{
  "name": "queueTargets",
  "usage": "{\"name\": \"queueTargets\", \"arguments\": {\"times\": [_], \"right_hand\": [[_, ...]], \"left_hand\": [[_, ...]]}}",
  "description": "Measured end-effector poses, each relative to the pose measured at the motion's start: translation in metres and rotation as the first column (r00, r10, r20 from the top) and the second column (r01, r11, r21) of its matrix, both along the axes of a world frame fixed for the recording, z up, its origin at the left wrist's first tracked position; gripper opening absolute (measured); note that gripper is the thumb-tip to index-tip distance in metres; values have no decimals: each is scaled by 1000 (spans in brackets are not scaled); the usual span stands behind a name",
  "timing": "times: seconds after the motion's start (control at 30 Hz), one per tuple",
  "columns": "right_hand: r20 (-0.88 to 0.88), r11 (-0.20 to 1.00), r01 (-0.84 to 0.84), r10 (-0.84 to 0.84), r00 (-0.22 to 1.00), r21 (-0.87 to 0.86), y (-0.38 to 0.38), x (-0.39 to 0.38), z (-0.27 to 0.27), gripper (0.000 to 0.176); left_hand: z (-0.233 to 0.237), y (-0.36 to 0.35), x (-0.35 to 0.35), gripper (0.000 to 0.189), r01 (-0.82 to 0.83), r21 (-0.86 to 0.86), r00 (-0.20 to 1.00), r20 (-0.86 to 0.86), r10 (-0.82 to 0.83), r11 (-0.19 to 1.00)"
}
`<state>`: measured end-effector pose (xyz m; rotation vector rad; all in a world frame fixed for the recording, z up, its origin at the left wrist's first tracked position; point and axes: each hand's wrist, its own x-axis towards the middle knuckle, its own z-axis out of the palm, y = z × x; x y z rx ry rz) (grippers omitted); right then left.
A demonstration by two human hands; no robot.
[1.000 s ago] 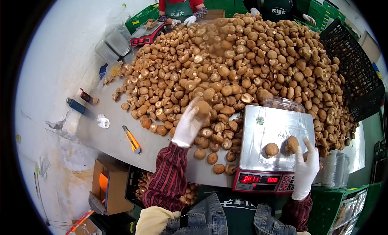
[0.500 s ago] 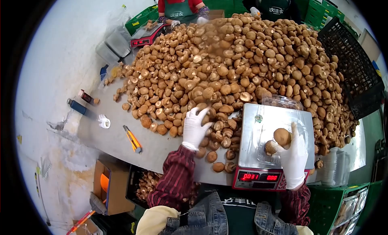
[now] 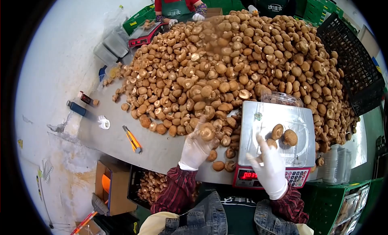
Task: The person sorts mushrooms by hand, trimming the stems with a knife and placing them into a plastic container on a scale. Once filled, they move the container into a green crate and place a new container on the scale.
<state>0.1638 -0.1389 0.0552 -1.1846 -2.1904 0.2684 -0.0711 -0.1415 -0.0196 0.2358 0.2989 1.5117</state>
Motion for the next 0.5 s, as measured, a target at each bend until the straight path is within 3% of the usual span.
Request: {"name": "queueTargets", "arguments": {"times": [0.1, 0.13, 0.2, 0.23, 0.27, 0.3, 0.33, 0.4, 0.47, 0.5], "right_hand": [[80, 998, -60, 61, 995, -5, -5, -12, 4, 74], [121, 996, -74, 79, 990, -50, -5, -14, 8, 75], [103, 995, -94, 97, 990, -33, -3, -14, 3, 74], [87, 993, -114, 116, 990, -18, -2, -13, 1, 73], [88, 993, -115, 116, 989, -16, -1, -9, 2, 73], [29, 996, -34, 31, 999, 81, 0, -3, 2, 71], [-39, 984, 55, -49, 998, 171, 1, 5, 1, 69], [-56, 974, 150, -143, 988, 171, 11, 24, -1, 75], [32, 964, 234, -240, 970, 128, 14, 43, -5, 84], [-26, 963, 240, -239, 971, 126, 16, 50, -7, 90]], "left_hand": [[14, -6, 23, 63, 141, -11, 971, -193, -140, 990], [18, -8, 30, 63, 236, 36, 915, -346, -210, 971], [36, -15, 53, 63, 280, -130, 685, -667, -293, 951], [46, -15, 58, 64, 348, -63, 684, -665, -299, 935], [46, -11, 60, 56, 336, 66, 668, -720, -188, 939], [50, 3, 55, 52, 255, 180, 427, -903, 57, 950], [55, 23, 47, 48, 213, 310, 119, -949, 290, 927], [39, 75, 19, 43, 67, 537, -371, -769, 521, 841], [14, 121, -13, 43, -13, 523, -664, -642, 383, 852], [-5, 137, -28, 42, -1, 510, -780, -539, 319, 860]]}}
